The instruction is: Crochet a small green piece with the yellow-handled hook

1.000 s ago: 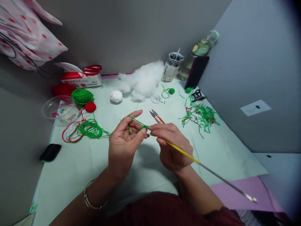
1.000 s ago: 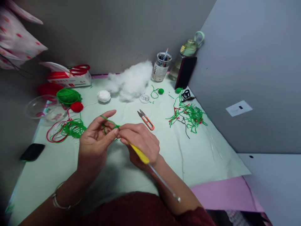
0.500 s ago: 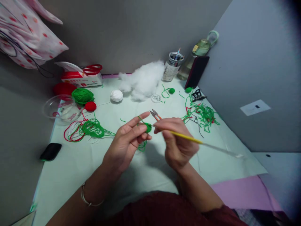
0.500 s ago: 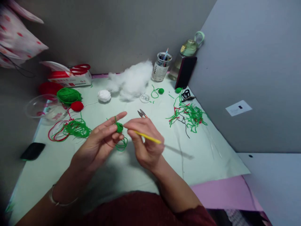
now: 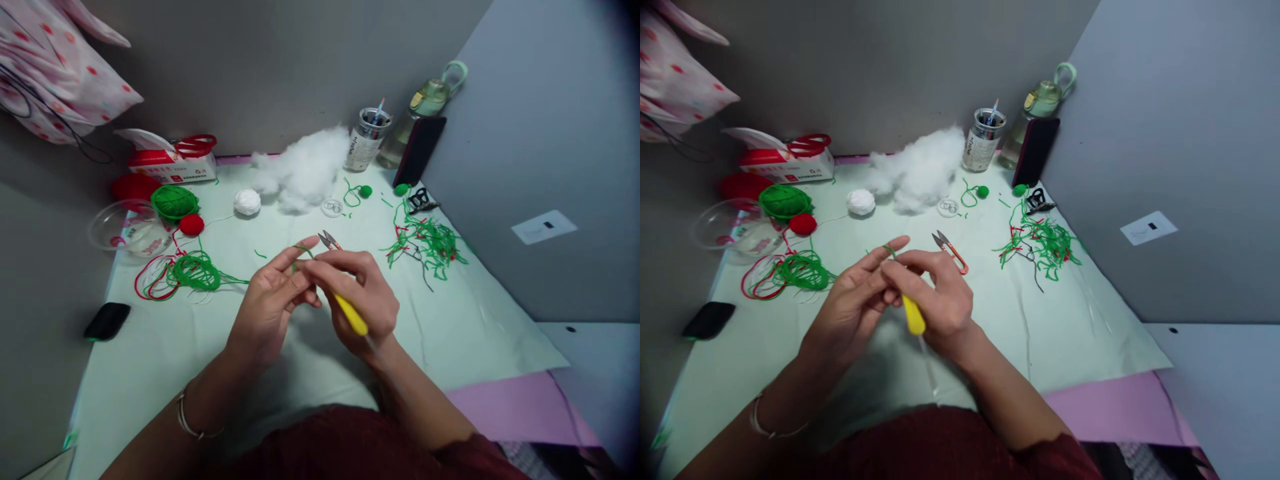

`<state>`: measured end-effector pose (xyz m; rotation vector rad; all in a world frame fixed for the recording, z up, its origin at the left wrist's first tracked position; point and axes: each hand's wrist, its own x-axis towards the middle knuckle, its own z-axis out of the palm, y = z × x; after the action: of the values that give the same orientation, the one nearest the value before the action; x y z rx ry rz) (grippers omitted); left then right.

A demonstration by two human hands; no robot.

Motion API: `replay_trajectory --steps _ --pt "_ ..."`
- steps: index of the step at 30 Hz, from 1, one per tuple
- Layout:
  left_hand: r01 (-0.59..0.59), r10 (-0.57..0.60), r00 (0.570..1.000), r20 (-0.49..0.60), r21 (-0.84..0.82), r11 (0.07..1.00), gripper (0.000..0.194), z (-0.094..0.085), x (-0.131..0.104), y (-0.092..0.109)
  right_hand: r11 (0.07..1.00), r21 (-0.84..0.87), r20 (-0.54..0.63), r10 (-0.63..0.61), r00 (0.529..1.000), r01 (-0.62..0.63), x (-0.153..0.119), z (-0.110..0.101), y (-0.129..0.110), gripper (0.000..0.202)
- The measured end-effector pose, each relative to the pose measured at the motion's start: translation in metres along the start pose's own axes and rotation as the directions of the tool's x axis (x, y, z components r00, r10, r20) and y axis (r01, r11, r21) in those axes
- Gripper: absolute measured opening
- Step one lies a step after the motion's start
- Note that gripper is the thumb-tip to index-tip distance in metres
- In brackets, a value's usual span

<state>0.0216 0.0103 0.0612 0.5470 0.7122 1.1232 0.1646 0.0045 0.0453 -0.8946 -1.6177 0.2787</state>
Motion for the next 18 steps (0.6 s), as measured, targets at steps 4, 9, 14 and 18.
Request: replay_trajectory --steps 4,9,14,18 --pt "0.123 -0.124 0.992 -0.003 -0.152 0.981 0.029 0.0 0.001 0.01 0.967 0.188 -0.077 0.191 0.979 -0.174 0.005 -0.003 0.002 0.017" --pt "0.003 -0.002 1.0 0.028 -0.034 0.999 0.031 -0.003 0.001 0.007 0.785 0.478 0.078 0.409 0.909 -0.394 0.009 -0.003 0.006 0.017" --pt "-0.03 0.029 0.999 0.046 0.023 0.999 0.027 -0.003 0.002 0.001 0.721 0.528 0.117 0.461 0.879 -0.449 0.009 -0.003 0.008 0.015" --pt "-0.002 0.001 0.999 0.036 0.034 0.999 0.028 -0.003 0.001 0.007 0.647 0.586 0.136 0.515 0.847 -0.488 0.013 -0.004 0.009 0.022"
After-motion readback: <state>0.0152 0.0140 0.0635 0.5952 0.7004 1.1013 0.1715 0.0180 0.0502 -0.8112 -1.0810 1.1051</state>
